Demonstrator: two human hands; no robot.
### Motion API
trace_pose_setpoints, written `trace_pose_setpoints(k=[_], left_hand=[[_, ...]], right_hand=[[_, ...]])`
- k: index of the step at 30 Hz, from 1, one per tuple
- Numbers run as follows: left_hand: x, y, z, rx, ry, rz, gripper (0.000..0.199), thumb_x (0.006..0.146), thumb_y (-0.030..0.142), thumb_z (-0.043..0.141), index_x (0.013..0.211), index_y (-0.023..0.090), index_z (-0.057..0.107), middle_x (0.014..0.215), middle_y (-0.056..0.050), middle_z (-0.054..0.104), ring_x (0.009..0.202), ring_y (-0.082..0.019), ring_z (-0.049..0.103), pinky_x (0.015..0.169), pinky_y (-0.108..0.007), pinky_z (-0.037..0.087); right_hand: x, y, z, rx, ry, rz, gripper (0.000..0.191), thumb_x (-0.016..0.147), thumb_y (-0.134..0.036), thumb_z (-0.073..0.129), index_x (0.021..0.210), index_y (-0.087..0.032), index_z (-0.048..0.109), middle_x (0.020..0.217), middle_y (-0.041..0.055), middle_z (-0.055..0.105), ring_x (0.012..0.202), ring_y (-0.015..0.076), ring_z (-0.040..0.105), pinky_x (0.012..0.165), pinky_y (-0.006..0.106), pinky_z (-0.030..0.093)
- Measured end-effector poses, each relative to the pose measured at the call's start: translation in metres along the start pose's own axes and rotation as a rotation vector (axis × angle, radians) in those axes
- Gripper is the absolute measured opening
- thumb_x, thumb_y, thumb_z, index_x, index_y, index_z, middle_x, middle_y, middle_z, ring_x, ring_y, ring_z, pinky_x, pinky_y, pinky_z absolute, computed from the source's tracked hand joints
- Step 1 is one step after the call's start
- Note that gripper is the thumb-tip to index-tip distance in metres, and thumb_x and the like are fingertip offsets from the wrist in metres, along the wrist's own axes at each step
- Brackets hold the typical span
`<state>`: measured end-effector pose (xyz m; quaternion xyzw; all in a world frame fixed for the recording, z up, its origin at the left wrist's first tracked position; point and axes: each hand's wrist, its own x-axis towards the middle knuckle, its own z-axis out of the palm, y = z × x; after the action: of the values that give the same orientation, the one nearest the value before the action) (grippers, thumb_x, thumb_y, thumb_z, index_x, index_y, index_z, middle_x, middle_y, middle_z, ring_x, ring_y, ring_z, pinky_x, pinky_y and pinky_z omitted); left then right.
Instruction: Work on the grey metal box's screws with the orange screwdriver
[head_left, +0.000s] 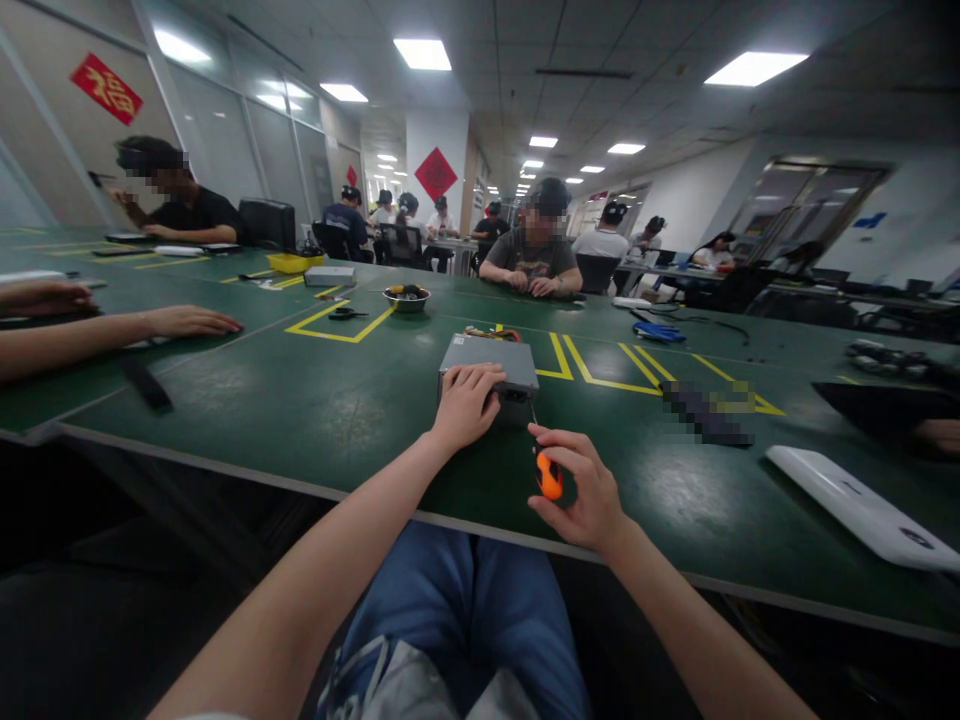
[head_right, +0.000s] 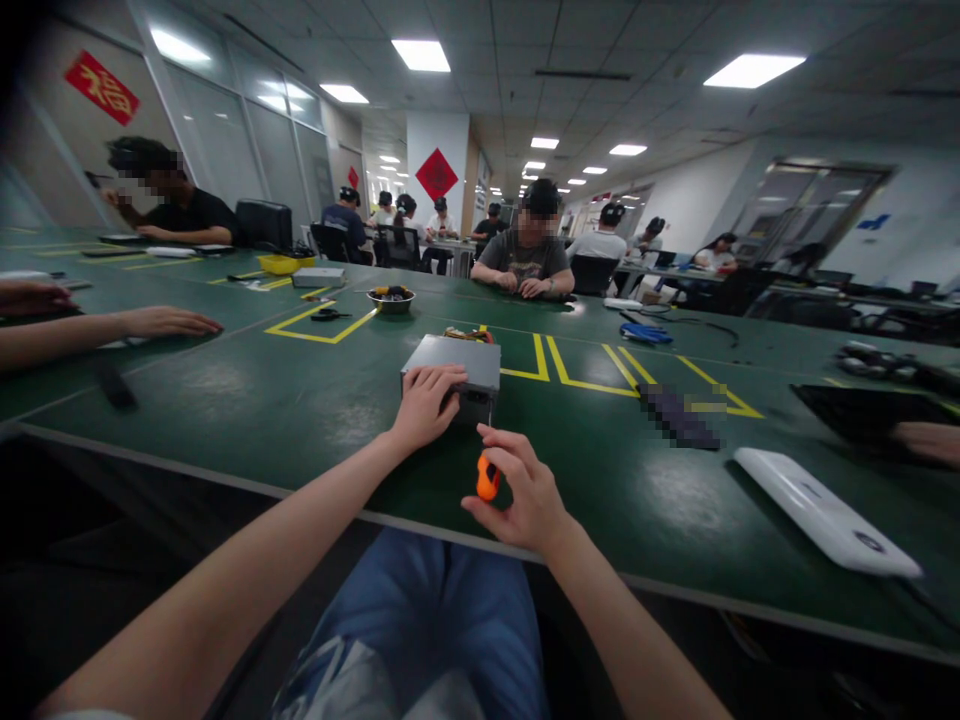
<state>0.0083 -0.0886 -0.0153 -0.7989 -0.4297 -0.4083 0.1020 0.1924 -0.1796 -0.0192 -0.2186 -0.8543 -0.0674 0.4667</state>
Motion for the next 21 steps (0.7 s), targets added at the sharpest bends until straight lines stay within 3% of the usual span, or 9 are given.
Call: trace_pose_setpoints(k=[4, 12, 21], left_hand=[[0.0003, -0.0001, -0.0007, -0.002, 0.005, 0.002, 0.027, 0.084, 0.019, 0.045, 0.108, 0.025, 0.054, 0.123, 0.000, 0.058, 0.116, -0.017, 0.047, 0.102, -0.037, 0.025], [0.0003, -0.0007, -0.0006, -0.007, -0.003, 0.000, 0.028, 0.084, 0.019, 0.044, 0.110, 0.026, 0.053, 0.122, 0.000, 0.058, 0.117, -0.017, 0.046, 0.102, -0.038, 0.026], [-0.0001, -0.0013, 0.0009, -0.016, 0.011, 0.006, 0.028, 0.084, 0.020, 0.044, 0.111, 0.026, 0.052, 0.123, 0.000, 0.057, 0.118, -0.016, 0.045, 0.102, -0.037, 0.025]], right_hand=[[0.0006, -0.0014, -0.0027, -0.040, -0.096, -0.004, 0.037, 0.085, -0.029, 0.046, 0.120, -0.019, 0.045, 0.115, 0.0147, 0.046, 0.115, 0.0298, 0.050, 0.080, 0.042, 0.053], [0.0009, 0.0000, 0.0009, -0.012, 0.065, 0.017, 0.037, 0.078, -0.033, 0.062, 0.108, -0.020, 0.042, 0.103, 0.0110, 0.054, 0.103, 0.0270, 0.059, 0.076, 0.040, 0.054], [-0.0008, -0.0019, -0.0023, -0.102, -0.073, -0.132, 0.030, 0.085, -0.028, 0.047, 0.113, -0.016, 0.050, 0.110, 0.0148, 0.056, 0.110, 0.0276, 0.055, 0.082, 0.041, 0.054]])
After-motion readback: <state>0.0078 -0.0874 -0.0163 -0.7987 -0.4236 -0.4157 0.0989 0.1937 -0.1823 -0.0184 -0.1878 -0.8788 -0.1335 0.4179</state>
